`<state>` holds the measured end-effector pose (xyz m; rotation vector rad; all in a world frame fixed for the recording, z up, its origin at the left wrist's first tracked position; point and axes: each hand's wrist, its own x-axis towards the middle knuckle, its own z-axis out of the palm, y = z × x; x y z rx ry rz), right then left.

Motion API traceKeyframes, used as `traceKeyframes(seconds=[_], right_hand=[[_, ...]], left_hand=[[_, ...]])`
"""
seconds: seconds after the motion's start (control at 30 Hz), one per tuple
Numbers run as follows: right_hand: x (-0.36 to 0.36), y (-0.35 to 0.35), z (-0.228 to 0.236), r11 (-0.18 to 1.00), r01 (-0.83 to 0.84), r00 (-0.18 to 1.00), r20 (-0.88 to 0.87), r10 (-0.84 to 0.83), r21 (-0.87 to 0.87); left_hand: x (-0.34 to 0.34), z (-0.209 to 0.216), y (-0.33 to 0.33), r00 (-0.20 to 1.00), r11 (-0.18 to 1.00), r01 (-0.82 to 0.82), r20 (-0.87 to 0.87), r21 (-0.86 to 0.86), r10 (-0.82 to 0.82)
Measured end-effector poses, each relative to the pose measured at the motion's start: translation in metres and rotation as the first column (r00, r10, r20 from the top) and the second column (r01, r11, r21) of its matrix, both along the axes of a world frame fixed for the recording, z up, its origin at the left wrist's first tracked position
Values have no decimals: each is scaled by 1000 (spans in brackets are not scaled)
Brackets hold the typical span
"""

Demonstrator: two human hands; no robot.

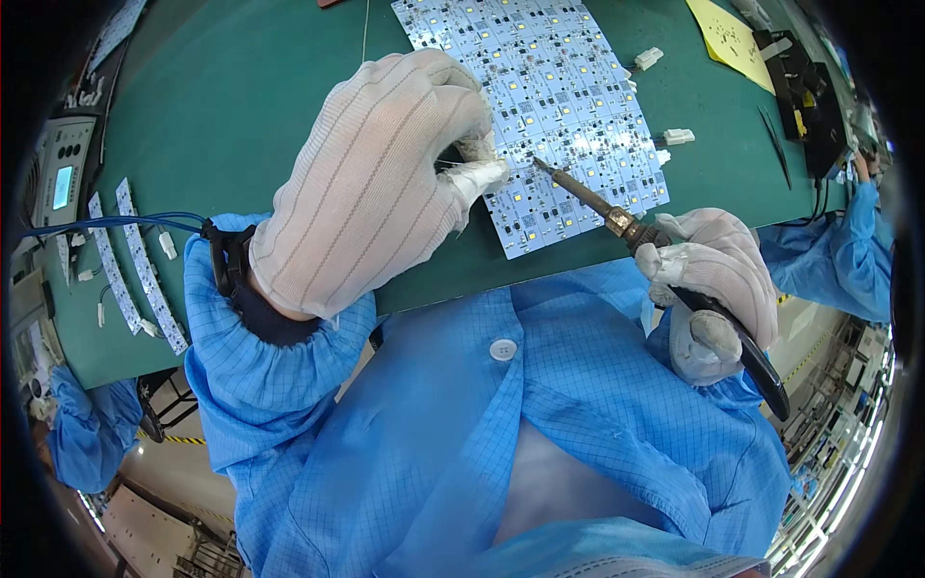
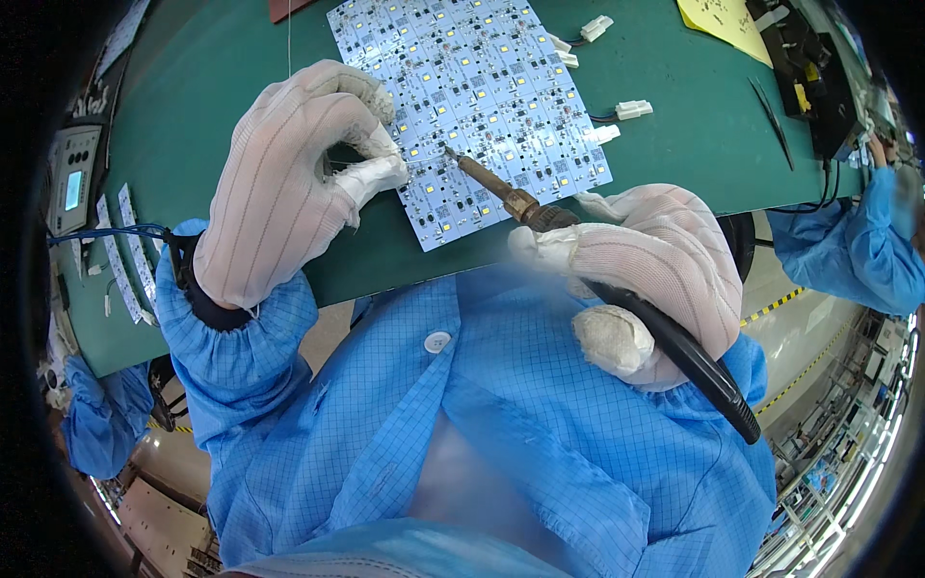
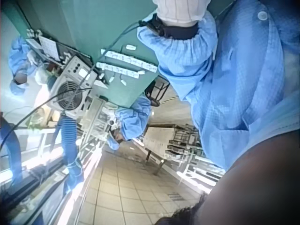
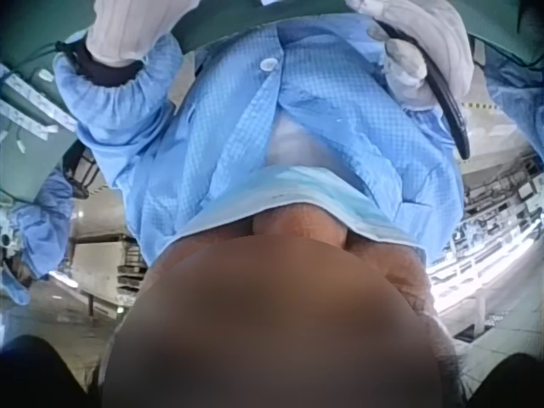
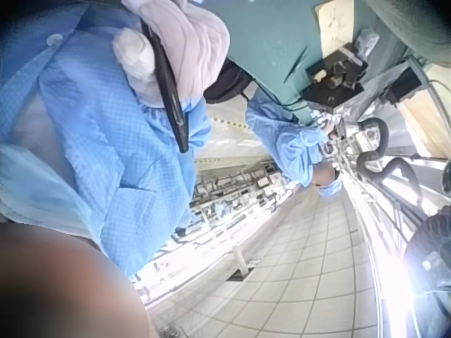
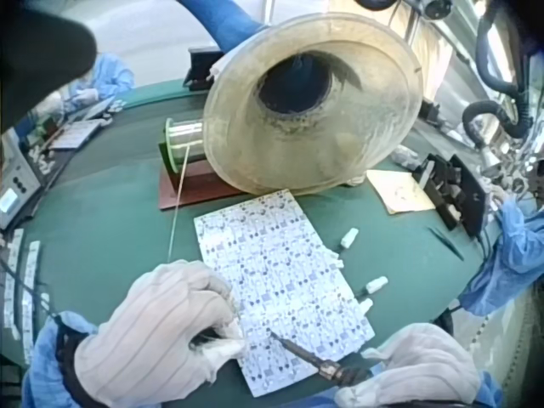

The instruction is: Soldering electronic components onto a printed circuit board at a manufacturing station.

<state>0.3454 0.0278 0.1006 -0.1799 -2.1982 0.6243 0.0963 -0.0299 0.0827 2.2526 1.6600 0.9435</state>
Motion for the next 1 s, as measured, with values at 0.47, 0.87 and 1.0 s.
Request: traceKeyframes(seconds=[0.47, 0.87, 1.0], right_hand=[[9, 2, -3, 999, -35, 999, 7, 35, -7], [14, -1, -4, 998, 12, 999, 30, -10, -60], [16, 0, -7, 999, 20, 1000, 22, -20, -26]], left_hand=[[1, -1, -2, 1000, 1000, -19, -12, -23, 19], [1, 2, -1, 1000, 1000, -18, -5, -14, 18], [2, 3, -2, 1000, 1000, -24, -1, -1, 24]])
